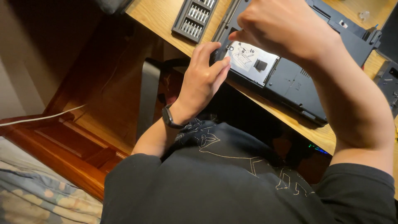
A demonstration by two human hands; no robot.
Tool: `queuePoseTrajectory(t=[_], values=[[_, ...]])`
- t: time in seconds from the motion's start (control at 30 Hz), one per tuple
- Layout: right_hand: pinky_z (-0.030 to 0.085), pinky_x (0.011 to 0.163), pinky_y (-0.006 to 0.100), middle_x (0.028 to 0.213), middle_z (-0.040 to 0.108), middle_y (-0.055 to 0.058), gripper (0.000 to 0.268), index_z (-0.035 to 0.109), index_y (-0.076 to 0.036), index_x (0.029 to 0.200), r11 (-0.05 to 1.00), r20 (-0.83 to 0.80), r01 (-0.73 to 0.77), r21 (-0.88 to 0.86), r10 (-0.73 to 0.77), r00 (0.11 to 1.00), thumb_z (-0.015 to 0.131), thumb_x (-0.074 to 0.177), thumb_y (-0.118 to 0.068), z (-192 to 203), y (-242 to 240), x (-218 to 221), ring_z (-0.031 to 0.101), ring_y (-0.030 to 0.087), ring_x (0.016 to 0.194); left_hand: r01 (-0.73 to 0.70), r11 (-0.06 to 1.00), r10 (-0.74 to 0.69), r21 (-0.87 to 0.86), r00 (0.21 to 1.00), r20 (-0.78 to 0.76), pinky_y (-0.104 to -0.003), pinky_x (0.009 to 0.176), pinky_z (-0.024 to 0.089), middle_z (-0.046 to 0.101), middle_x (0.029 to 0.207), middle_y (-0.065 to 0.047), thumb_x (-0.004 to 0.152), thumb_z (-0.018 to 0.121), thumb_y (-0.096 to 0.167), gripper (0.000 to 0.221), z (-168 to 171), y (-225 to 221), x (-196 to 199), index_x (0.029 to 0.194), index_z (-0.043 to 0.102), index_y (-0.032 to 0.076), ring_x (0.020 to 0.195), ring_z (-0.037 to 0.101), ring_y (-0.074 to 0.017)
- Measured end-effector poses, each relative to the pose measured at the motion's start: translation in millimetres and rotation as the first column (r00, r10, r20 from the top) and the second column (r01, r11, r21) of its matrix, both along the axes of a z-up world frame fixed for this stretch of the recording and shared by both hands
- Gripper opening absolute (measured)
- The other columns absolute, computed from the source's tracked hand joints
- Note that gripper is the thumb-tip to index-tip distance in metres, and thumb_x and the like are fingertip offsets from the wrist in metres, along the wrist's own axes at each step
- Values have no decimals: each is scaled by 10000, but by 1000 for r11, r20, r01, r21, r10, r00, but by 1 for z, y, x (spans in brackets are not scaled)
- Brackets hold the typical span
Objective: Replacing internal components including the hard drive in a laptop.
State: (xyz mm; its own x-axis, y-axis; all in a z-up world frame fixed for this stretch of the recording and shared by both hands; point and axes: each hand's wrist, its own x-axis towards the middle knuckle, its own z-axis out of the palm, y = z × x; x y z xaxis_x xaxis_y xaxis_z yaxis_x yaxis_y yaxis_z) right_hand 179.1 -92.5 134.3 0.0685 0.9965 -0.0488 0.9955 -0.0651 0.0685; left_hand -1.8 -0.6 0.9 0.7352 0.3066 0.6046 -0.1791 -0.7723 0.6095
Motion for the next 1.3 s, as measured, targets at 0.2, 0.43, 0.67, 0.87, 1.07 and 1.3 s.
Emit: queuePoseTrajectory(t=[0.2,0.43,0.67,0.87,1.07,1.3], values=[[503,592,418,706,656,149,377,721,-31,757,997,-11,-16,72,17,1000,775,966,-340,13,-17,1,659,327,659,-20,998,21,62,1000,-23,-440,1061,507,564,1302,-167,893,818,56,272,-1,-1,1,1123,673,44,1262,555,-394],[522,643,328,898,715,149,114,724,31,1078,930,-214,198,311,-134,968,775,1018,-51,29,-117,16,697,258,784,-76,983,98,170,987,-125,-439,1035,484,544,1248,-164,957,771,149,401,0,-4,9,1306,660,-15,1189,524,-363],[554,844,296,1078,698,174,284,620,80,1194,721,-571,594,357,-335,750,792,974,32,-5,-218,5,706,228,1042,-103,939,173,327,966,-193,-469,1048,466,548,1257,-172,950,778,137,370,10,-11,11,1278,680,-3,1252,508,-366],[584,919,272,1156,688,122,248,618,75,1217,475,-817,829,295,-324,476,760,1013,73,-42,-267,-14,697,165,1061,158,912,-115,378,984,-135,-496,1144,419,545,1363,-177,923,791,154,450,10,-32,25,1320,640,6,1332,493,-371],[602,923,293,1115,676,95,272,619,56,1189,342,-878,890,302,-263,399,738,945,70,-47,-272,-40,700,165,1047,290,894,-237,341,953,-191,-473,1153,442,548,1373,-168,942,812,153,477,8,-30,35,1335,612,-28,1344,512,-366],[599,870,286,1056,700,118,113,665,73,1134,289,-927,896,336,-65,368,741,1055,102,-101,-280,-43,727,182,944,352,839,-311,416,936,-164,-504,1117,394,552,1359,-172,918,822,251,530,11,-22,41,1353,632,17,1289,490,-371]])
